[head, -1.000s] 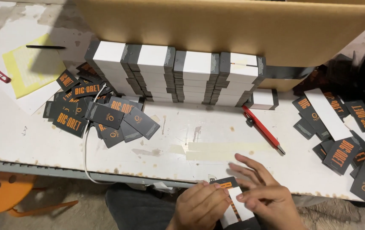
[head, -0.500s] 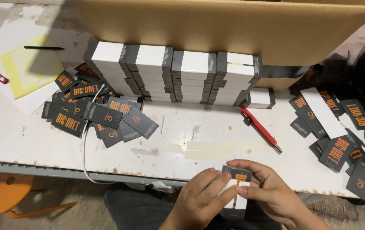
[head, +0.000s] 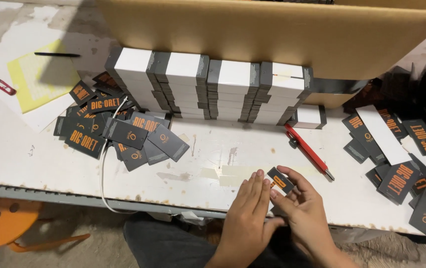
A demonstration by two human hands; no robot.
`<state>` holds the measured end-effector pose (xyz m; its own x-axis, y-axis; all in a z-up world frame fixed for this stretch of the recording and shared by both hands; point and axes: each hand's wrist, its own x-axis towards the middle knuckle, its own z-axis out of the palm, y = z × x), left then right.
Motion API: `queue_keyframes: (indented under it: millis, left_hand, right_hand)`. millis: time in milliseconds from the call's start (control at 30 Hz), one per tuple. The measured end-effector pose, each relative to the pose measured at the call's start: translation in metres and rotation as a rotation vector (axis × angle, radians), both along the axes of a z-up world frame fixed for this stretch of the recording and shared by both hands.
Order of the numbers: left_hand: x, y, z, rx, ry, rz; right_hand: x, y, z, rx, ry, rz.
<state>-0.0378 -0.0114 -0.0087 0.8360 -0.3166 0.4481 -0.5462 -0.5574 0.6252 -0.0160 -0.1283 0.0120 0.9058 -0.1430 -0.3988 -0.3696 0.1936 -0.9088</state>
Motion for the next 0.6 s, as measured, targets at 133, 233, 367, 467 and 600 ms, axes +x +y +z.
queue_keyframes:
  millis: [133,233,367,467,600]
  left_hand:
    - [0.006,-0.002,-0.011,-0.204,-0.149,0.069]
    - [0.014,-0.004,-0.005,-0.204,-0.176,0.038]
    - [0.021,-0.005,-0.007,-0.138,-0.152,-0.003]
    - [0.021,-0.003,-0.006,-0.119,-0.109,-0.02]
    - [0.022,-0.002,-0.007,-0.147,-0.119,-0.028]
  right_hand:
    - [-0.001,-0.001,-0.007,-0.371,-0.206,0.117]
    - [0.001,-0.009,-0.018,-1.057,-0.398,0.199]
    - [0.009,-0.018,-0.018,-1.029,-0.281,0.249]
    - [0.013,-0.021,-0.014,-1.124,-0.424,0.342]
    - [0.033,-0.035,-0.007,-0.815,-0.533,0.523]
